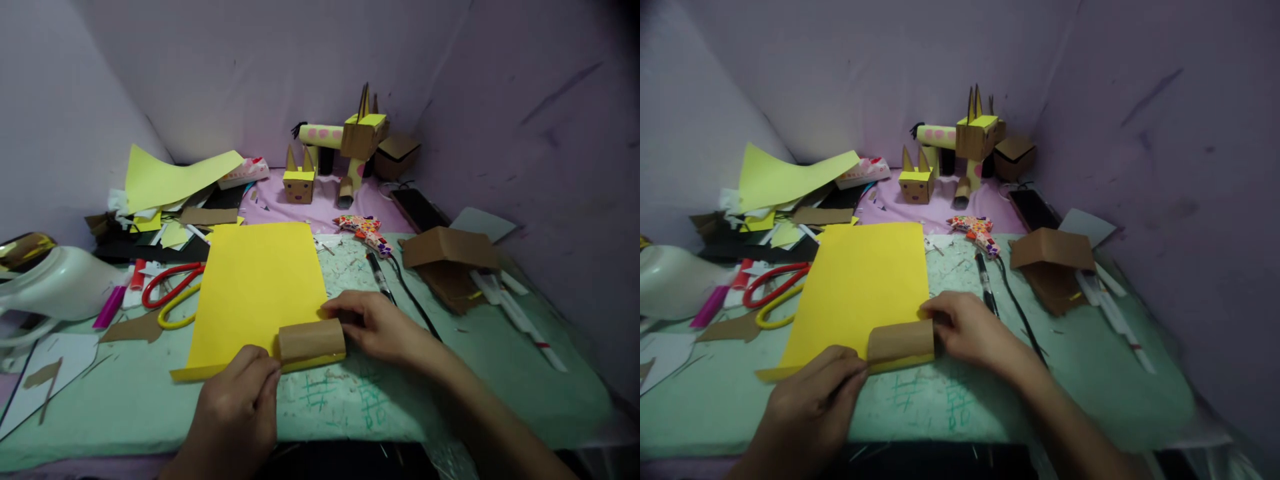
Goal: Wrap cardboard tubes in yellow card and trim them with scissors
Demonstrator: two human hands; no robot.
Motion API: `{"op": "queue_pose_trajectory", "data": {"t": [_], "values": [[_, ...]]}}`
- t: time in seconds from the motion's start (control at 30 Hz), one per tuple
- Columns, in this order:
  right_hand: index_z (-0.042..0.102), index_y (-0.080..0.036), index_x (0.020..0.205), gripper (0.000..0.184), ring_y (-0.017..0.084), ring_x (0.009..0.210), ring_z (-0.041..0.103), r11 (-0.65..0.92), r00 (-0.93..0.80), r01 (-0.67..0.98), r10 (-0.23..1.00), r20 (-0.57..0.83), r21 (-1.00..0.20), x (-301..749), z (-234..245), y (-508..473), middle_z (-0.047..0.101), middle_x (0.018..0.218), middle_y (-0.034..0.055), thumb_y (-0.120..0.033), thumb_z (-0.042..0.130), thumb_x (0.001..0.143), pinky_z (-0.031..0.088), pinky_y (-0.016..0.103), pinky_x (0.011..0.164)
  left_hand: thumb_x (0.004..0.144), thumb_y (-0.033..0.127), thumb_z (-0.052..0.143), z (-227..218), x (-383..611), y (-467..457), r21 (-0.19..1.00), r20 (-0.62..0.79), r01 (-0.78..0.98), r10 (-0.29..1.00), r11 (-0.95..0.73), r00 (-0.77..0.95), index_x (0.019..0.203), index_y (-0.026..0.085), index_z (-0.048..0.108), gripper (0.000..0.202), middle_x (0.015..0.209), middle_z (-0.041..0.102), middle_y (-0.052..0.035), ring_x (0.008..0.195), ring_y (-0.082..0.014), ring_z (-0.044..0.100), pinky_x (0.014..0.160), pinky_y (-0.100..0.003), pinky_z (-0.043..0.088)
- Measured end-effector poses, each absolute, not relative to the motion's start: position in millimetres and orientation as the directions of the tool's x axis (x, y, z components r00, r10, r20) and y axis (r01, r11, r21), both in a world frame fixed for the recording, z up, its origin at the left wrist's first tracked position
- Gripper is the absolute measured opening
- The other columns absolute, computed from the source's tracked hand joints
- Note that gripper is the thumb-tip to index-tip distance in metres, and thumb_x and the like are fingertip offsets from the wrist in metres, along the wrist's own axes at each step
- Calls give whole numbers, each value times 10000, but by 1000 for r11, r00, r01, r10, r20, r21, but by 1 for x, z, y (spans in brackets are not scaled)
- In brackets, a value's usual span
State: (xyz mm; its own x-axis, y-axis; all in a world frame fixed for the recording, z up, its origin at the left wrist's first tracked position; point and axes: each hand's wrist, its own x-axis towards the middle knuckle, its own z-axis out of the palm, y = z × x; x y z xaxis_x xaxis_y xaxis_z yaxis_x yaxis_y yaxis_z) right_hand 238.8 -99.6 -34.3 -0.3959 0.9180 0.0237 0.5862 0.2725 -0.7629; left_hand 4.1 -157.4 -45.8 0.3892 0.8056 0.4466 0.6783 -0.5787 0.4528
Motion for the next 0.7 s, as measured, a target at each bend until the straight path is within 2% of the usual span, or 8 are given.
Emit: {"op": "queue_pose_trajectory", "data": {"t": [0.07, 0.17, 0.27, 0.37, 0.47, 0.57, 0.7], "values": [[709, -188, 1028, 349, 177, 758, 677, 217, -301, 630, 953, 23, -746, 252, -24, -100, 751, 964, 62, -53, 608, 722, 513, 256, 656, 879, 69, 473, -47, 4, -157, 468, 437, 676, 814, -569, 382, 845, 160, 609, 167, 755, 609, -27, 672, -105, 630, 611, -183, 514], [727, -191, 957, 211, 180, 675, 668, 51, 1, 748, 997, 78, -662, 278, -7, -96, 760, 857, 49, -178, 614, 779, 487, 254, 590, 883, 78, 471, -50, 1, -156, 439, 449, 673, 794, -595, 409, 872, 169, 601, 159, 773, 619, -28, 685, -109, 642, 630, -185, 523], [746, -175, 908, 189, 244, 791, 692, -175, 233, 885, 969, 85, -431, 299, 4, -87, 764, 840, 70, -207, 584, 816, 462, 287, 641, 883, 104, 486, -55, -1, -155, 392, 476, 676, 766, -624, 431, 894, 185, 594, 135, 785, 626, -22, 683, -112, 654, 618, -177, 530], [754, -177, 905, 219, 273, 847, 692, -261, 270, 944, 963, 21, -202, 307, 4, -76, 765, 860, 89, -251, 554, 853, 425, 293, 623, 892, 116, 470, -58, -1, -154, 393, 484, 669, 760, -631, 433, 910, 192, 579, 135, 765, 618, -13, 673, -113, 659, 616, -174, 536], [751, -183, 873, 264, 254, 809, 695, -242, 244, 958, 970, -2, -153, 301, -2, -66, 761, 833, 88, -329, 531, 881, 404, 279, 592, 897, 113, 454, -59, -1, -154, 394, 491, 664, 756, -636, 433, 919, 196, 568, 143, 766, 617, -15, 680, -117, 664, 617, -177, 538], [736, -154, 844, 296, 293, 795, 690, -267, 270, 958, 963, 16, -106, 290, -5, -57, 746, 801, 131, -378, 543, 863, 386, 299, 565, 900, 112, 443, -58, 0, -154, 390, 480, 668, 760, -633, 439, 918, 201, 567, 154, 762, 618, -15, 659, -121, 660, 581, -184, 531], [682, -99, 1006, 350, 357, 895, 669, -347, 348, 937, 937, 26, -29, 278, -4, -42, 719, 940, 204, -377, 533, 852, 412, 340, 617, 890, 95, 441, -56, 2, -155, 408, 470, 678, 778, -611, 418, 882, 196, 574, 167, 750, 609, -19, 633, -132, 645, 562, -213, 530]]}}
